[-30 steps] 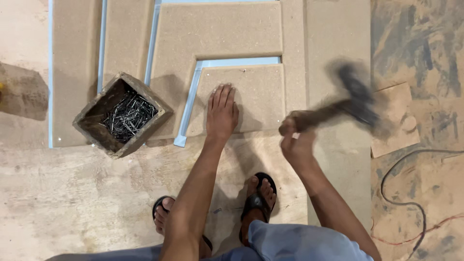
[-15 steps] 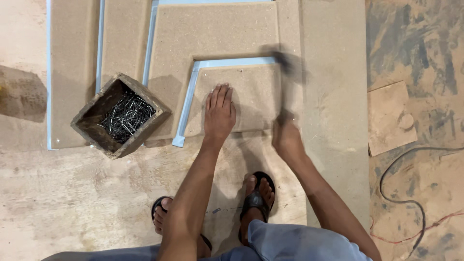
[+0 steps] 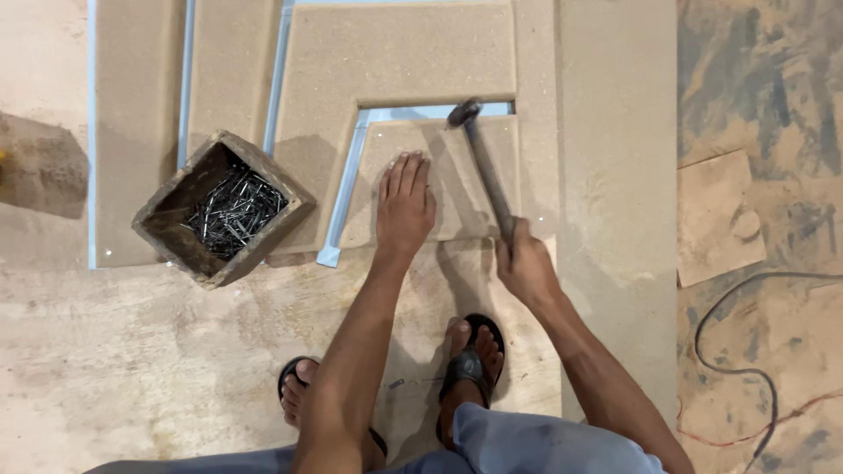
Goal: The person assembles a wooden component by positioning a small rectangular panel into a larger pre-grooved frame, then secures it by hammering several nails into the joints.
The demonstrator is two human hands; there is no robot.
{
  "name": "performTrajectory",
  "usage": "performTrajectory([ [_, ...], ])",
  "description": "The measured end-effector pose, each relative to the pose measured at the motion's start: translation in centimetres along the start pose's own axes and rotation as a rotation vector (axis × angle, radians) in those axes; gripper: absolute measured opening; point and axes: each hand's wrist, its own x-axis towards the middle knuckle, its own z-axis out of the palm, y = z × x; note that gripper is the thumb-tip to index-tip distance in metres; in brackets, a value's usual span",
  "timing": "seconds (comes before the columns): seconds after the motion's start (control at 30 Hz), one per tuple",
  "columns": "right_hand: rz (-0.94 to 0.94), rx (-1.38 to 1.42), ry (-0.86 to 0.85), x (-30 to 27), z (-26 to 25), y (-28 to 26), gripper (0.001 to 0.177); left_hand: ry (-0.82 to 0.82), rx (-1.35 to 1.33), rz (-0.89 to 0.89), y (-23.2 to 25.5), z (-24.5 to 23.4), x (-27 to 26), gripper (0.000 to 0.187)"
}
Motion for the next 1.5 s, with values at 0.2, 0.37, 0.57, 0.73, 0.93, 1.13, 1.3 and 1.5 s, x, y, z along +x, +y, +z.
performTrajectory([
  [0.2, -0.295, 0.330, 0.447, -2.6, 0.0, 2.4, 0.013, -0.012, 0.047, 0.023, -0.1, 0.6, -0.1, 0.049],
  [0.37, -0.147, -0.098, 0.016, -0.2, 1.6, 1.4, 0.035, 0.071, 0.021, 0.056, -0.3, 0.3, -0.2, 0.047],
  [0.57, 0.004, 0.220, 0.115, -1.9, 1.0, 1.0, 0.031, 0.032, 0.051, 0.042, -0.1, 0.6, -0.2, 0.049],
  [0.73, -0.217, 0.236, 0.290, -1.1, 2.1, 2.0, 0.020, 0.048, 0.043, 0.044, -0.4, 0.6, -0.3, 0.048],
  [0.93, 0.046, 0.048, 0.075, -0.8, 0.9, 2.0, 0.027, 0.056, 0.020, 0.053, -0.4, -0.2, -0.4, 0.048],
  [1.13, -0.170, 0.197, 0.299, -3.0, 1.6, 2.7, 0.027, 0.065, 0.050, 0.068, -0.6, 1.0, -1.0, 0.047],
  [1.3, 0.069, -0.005, -0.039, 0.0, 2.5, 2.5, 0.026, 0.072, -0.013, 0.053, -0.3, 0.3, -0.4, 0.049],
  [1.5, -0.168, 0.177, 0.359, -2.7, 2.4, 2.3, 0.025, 0.167, -0.040, 0.124, -0.7, 0.7, -0.5, 0.048],
])
